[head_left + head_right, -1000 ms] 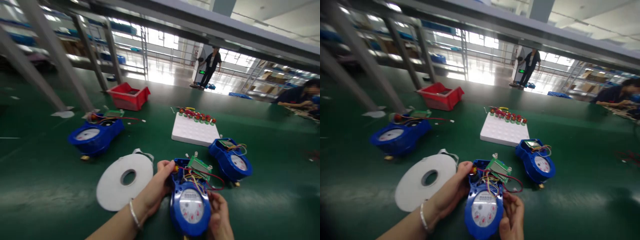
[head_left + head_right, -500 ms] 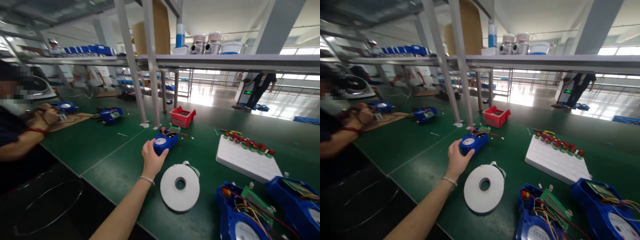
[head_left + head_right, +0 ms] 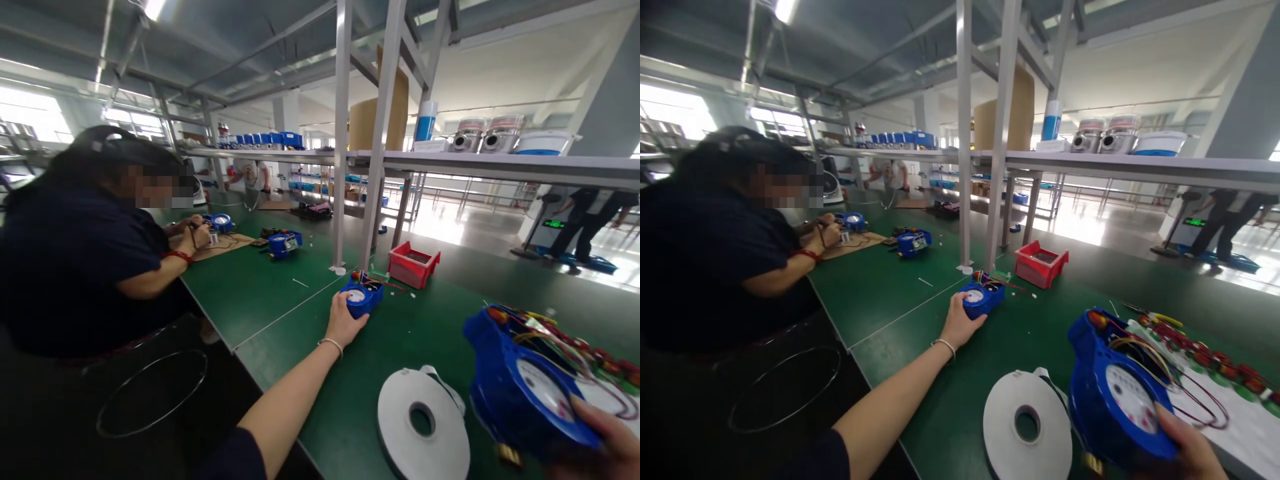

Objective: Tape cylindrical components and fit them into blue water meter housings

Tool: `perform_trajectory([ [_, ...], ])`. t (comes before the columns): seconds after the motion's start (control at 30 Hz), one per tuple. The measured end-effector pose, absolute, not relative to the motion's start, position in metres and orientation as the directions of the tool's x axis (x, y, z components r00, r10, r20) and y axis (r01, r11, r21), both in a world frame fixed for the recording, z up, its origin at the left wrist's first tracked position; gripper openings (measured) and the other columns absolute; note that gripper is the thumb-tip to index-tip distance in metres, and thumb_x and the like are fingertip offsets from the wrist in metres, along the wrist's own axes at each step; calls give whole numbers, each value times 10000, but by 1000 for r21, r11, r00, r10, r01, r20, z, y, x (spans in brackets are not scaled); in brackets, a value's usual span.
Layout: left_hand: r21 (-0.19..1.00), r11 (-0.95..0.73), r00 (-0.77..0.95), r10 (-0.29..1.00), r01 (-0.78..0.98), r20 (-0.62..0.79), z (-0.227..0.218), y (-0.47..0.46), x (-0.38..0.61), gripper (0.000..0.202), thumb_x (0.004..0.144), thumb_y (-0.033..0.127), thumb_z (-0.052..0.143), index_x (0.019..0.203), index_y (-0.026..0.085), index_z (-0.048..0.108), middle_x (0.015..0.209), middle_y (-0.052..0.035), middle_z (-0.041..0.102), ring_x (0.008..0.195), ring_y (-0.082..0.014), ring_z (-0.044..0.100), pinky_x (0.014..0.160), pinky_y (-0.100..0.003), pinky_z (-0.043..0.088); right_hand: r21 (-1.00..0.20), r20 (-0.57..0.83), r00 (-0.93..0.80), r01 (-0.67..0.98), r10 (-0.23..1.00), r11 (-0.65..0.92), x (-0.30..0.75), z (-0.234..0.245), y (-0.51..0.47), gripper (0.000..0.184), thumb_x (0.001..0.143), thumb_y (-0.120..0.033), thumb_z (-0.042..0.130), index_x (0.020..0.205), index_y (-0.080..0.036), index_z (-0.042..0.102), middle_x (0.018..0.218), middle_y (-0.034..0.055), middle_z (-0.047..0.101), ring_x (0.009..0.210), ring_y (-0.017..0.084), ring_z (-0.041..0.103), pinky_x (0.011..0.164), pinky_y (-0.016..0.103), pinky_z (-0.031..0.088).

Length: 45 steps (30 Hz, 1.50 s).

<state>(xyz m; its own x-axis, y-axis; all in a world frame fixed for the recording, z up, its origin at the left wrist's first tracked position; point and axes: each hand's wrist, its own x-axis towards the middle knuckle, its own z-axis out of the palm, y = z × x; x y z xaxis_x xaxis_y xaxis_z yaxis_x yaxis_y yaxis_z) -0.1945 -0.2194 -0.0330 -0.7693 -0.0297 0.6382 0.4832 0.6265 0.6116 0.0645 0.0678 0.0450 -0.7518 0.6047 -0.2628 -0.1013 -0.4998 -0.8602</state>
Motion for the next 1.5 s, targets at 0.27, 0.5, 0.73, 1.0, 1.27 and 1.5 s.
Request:
perform_trajectory([
  [0.27, 618, 659, -752, -117, 430, 649, -43, -276, -252, 692, 795, 367, 691, 1363, 177, 344, 1382, -152, 360, 1221, -337, 428, 997, -557, 423, -651, -313, -847, -138, 430, -746, -95, 32, -52, 318, 650, -246, 671, 946, -135, 633, 803, 33, 702, 686, 182, 655, 664, 293, 573],
  [0.5, 566, 713, -755, -79, 414, 651, -58, -283, -253, 781, 774, 387, 703, 1394, 165, 283, 1386, -169, 364, 1214, -329, 443, 995, -529, 438, -693, -324, -820, -133, 471, -708, -173, -26, -100, 485, 583, -214, 710, 1047, -152, 584, 851, 16, 690, 735, 180, 657, 675, 285, 562],
  [0.73, 495, 753, -740, -18, 432, 672, -55, -288, -249, 854, 763, 370, 727, 1415, 158, 218, 1496, -215, 221, 1349, -417, 278, 1072, -611, 322, -741, -222, -795, -239, 564, -628, -200, -36, -121, 635, 566, -289, 745, 1147, -169, 518, 970, 25, 663, 859, 182, 649, 746, 274, 556],
  [1.0, 426, 731, -697, 94, 533, 711, -56, -281, -258, 887, 826, 269, 672, 1482, 203, 79, 1563, -205, 62, 1431, -346, 178, 1144, -534, 285, -784, -225, -767, -223, 601, -579, -215, -38, -135, 921, 605, -413, 765, 1351, -178, 279, 1241, 124, 552, 1066, 229, 608, 931, 348, 519],
  [1.27, 458, 738, -713, 43, 495, 700, -59, -286, -269, 976, 842, 378, 659, 1503, 176, -31, 1553, -229, 109, 1413, -361, 226, 1118, -537, 340, -790, -134, -881, -182, 454, -586, -202, -30, -130, 1074, 611, -534, 798, 1430, -196, 190, 1355, 127, 507, 1213, 244, 531, 1064, 398, 415],
  [1.5, 499, 719, -727, 14, 484, 686, -42, -288, -287, 1014, 796, 422, 674, 1500, 93, 22, 1549, -237, 120, 1434, -360, 159, 1166, -542, 246, -816, -41, -964, -119, 262, -566, -165, 3, -112, 799, 685, -514, 763, 1311, -128, 452, 1349, 141, 540, 1270, 248, 491, 1112, 388, 349],
])
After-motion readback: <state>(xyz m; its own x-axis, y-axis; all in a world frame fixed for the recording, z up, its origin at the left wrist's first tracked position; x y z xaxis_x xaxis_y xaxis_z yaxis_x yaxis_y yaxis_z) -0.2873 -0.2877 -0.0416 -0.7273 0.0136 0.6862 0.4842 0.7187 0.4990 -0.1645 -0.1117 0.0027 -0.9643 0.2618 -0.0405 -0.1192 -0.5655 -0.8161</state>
